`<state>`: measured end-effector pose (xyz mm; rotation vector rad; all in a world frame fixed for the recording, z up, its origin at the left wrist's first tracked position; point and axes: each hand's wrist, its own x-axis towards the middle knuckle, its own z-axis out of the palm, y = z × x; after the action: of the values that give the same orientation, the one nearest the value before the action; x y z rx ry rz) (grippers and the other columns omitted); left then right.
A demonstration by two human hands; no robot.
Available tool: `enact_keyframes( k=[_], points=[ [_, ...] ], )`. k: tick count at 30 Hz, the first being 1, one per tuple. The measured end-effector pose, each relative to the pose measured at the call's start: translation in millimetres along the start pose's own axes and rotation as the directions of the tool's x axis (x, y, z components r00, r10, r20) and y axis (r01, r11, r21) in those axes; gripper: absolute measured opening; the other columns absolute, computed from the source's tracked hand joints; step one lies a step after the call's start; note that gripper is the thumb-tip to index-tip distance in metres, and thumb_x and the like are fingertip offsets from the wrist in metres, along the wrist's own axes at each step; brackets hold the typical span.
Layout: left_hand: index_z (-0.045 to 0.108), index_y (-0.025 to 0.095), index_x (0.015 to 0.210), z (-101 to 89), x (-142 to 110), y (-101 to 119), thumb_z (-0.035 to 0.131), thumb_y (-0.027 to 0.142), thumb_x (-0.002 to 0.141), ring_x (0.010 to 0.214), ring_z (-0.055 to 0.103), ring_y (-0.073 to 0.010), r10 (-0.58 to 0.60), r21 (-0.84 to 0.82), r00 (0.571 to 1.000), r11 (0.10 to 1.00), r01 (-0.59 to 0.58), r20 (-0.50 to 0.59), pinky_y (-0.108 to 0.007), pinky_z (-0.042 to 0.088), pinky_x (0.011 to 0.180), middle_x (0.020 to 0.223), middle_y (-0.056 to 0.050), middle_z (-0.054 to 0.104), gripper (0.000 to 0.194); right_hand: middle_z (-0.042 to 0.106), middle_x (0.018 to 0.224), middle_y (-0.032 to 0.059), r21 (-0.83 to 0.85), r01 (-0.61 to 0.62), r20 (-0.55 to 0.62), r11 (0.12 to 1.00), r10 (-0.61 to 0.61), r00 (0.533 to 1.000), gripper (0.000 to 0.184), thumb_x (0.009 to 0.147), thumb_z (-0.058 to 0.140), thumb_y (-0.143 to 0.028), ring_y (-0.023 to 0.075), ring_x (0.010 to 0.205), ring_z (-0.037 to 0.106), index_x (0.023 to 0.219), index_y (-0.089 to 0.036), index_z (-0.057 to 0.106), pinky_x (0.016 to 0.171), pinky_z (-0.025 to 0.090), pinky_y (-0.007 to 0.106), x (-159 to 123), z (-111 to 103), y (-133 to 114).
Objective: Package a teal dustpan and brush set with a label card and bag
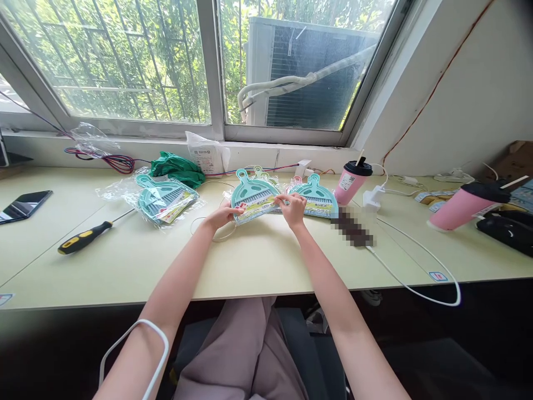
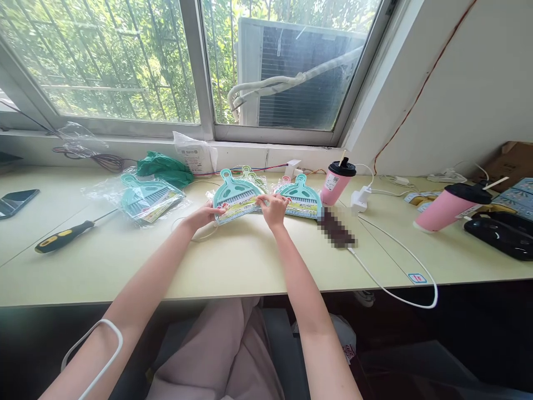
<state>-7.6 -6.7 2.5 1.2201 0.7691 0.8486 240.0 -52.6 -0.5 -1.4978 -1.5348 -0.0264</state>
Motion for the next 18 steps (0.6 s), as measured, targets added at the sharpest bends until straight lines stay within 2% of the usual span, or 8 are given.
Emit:
enact_keyframes(
  k=[3,5,9,11,13,15,16,18],
  points=[
    [0.064,0.015,0.092,3.6,-1.4,3.8,0.083,0.017,0.057,0.082,0.069,-0.0208,0.029,0.013,1.000,0.999,-0.029,0.002,-0.027,0.058,0.072,0.083,-0.007,0.071,0.040,0.073,0.101,0.0050,0.018,0.010,-0.160,1.000,-0.007,0.987,0.024,0.095,0.055,-0.036,0.0274,0.109,0.055,0.089,-0.029,0.078,0.104,0.029,0.048,-2.0,1.3,-4.0],
    [0.064,0.014,0.093,5.2,-2.4,5.9,0.084,0.019,0.057,0.083,0.068,-0.0206,0.036,0.035,0.999,0.999,-0.036,0.005,-0.027,0.058,0.073,0.083,-0.007,0.070,0.041,0.068,0.114,0.0058,0.071,0.020,-0.223,0.997,-0.004,0.975,0.021,0.092,0.060,-0.037,0.0279,0.114,0.052,0.085,-0.029,0.078,0.103,0.034,0.048,-0.8,0.4,-4.6],
    [0.064,0.014,0.107,8.8,-5.1,9.2,0.085,0.024,0.059,0.088,0.069,-0.0222,0.055,0.099,0.998,0.993,-0.058,0.028,-0.029,0.057,0.075,0.093,-0.009,0.072,0.053,0.059,0.122,0.0072,0.272,0.034,-0.232,0.962,0.032,0.972,0.016,0.086,0.068,-0.038,0.0258,0.117,0.055,0.080,-0.026,0.076,0.103,0.043,0.044,3.8,0.7,0.9],
    [0.063,0.016,0.112,9.8,-6.5,10.3,0.085,0.025,0.060,0.094,0.069,-0.0234,0.060,0.117,0.997,0.991,-0.065,0.046,-0.031,0.057,0.079,0.101,-0.010,0.072,0.058,0.056,0.128,0.0071,0.397,0.004,-0.200,0.918,0.082,0.976,0.016,0.084,0.070,-0.038,0.0239,0.118,0.058,0.093,-0.026,0.075,0.103,0.047,0.041,5.4,2.6,5.4],
    [0.062,0.017,0.116,8.7,-7.2,10.3,0.085,0.027,0.061,0.100,0.068,-0.0242,0.048,0.134,0.997,0.989,-0.056,0.065,-0.032,0.057,0.082,0.108,-0.011,0.071,0.060,0.056,0.134,0.0067,0.532,-0.082,-0.112,0.843,0.167,0.980,0.038,0.079,0.075,-0.038,0.0223,0.116,0.061,0.115,-0.028,0.068,0.101,0.051,0.038,6.8,4.1,10.8],
    [0.061,0.018,0.119,5.3,-6.7,8.5,0.084,0.028,0.062,0.104,0.067,-0.0248,0.030,0.160,0.996,0.986,-0.042,0.079,-0.033,0.056,0.083,0.112,-0.011,0.070,0.062,0.064,0.127,0.0071,0.638,-0.250,0.090,0.728,0.252,0.964,0.059,0.072,0.081,-0.037,0.0217,0.108,0.066,0.126,-0.028,0.060,0.095,0.055,0.037,8.5,4.4,16.8],
    [0.061,0.018,0.119,3.0,-5.9,6.9,0.084,0.028,0.062,0.104,0.066,-0.0250,0.018,0.179,0.996,0.983,-0.033,0.083,-0.033,0.056,0.083,0.112,-0.010,0.070,0.063,0.069,0.117,0.0073,0.655,-0.356,0.225,0.666,0.278,0.934,0.062,0.068,0.084,-0.036,0.0221,0.102,0.068,0.125,-0.025,0.061,0.090,0.057,0.037,9.4,4.1,19.8],
    [0.061,0.018,0.118,-1.3,-3.5,2.9,0.084,0.029,0.061,0.103,0.066,-0.0252,-0.009,0.223,0.996,0.975,-0.011,0.091,-0.033,0.056,0.081,0.111,-0.010,0.070,0.062,0.074,0.096,0.0069,0.624,-0.545,0.466,0.560,0.293,0.835,0.052,0.063,0.087,-0.034,0.0234,0.091,0.071,0.109,-0.019,0.069,0.081,0.061,0.038,10.9,3.2,24.9]
  ],
)
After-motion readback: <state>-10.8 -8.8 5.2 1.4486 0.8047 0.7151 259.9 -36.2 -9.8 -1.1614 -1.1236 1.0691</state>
